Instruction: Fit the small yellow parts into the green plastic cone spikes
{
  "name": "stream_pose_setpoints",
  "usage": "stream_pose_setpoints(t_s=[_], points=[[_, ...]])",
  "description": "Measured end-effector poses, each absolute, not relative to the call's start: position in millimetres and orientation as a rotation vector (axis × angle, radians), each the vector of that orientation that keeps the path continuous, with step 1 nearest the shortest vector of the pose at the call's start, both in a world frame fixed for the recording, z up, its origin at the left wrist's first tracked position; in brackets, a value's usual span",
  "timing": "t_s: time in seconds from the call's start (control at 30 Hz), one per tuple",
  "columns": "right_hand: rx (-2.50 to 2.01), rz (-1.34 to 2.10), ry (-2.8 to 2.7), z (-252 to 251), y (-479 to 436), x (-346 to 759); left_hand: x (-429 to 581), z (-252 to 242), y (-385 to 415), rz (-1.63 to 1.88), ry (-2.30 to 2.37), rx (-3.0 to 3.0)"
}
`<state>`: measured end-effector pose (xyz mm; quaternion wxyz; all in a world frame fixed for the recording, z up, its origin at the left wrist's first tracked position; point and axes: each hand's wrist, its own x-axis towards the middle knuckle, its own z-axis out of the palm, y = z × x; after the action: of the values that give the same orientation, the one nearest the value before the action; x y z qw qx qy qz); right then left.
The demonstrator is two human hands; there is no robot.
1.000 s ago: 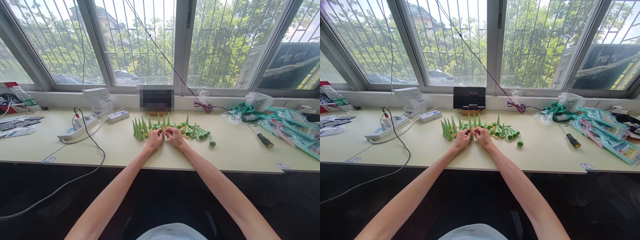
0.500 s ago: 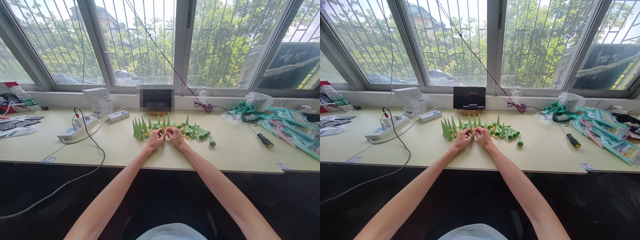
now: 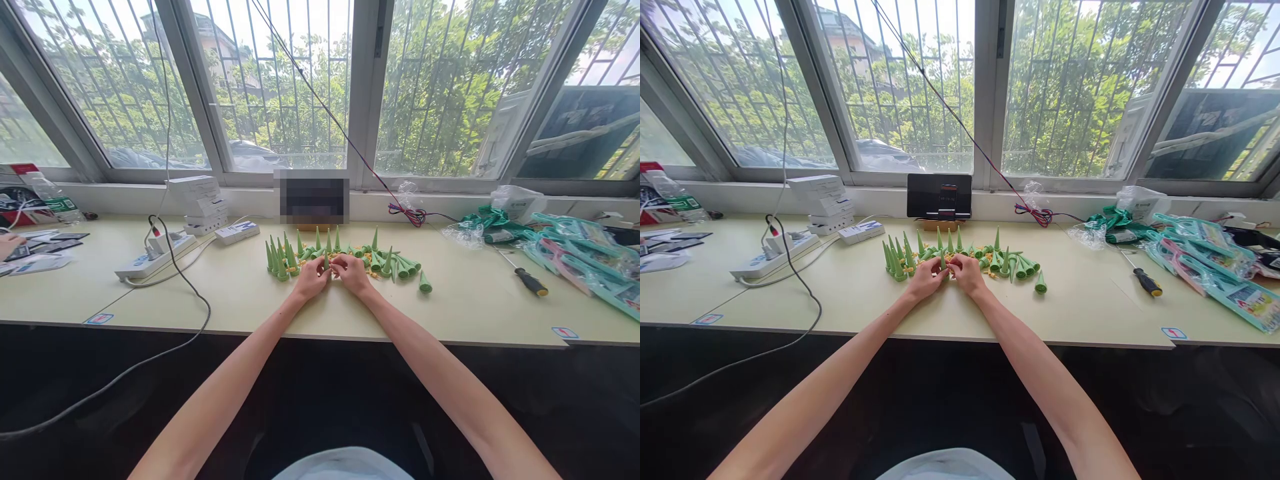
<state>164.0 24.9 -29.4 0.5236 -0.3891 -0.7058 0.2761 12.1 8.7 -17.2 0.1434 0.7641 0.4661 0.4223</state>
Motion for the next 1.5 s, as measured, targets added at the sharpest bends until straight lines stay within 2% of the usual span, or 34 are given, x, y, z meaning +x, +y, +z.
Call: stream_pose_setpoints(t_s=[0.53, 1.5], points=[[-0.923, 0.741, -1.673, -30.6, 26.1, 164.5, 13.3, -14.6, 5.2, 1.215, 1.307, 2.173], [-0.953, 0.647, -1.729, -27.3, 24.3, 164.1, 12.5, -17.3, 7.5, 1.179, 1.284, 2.158]])
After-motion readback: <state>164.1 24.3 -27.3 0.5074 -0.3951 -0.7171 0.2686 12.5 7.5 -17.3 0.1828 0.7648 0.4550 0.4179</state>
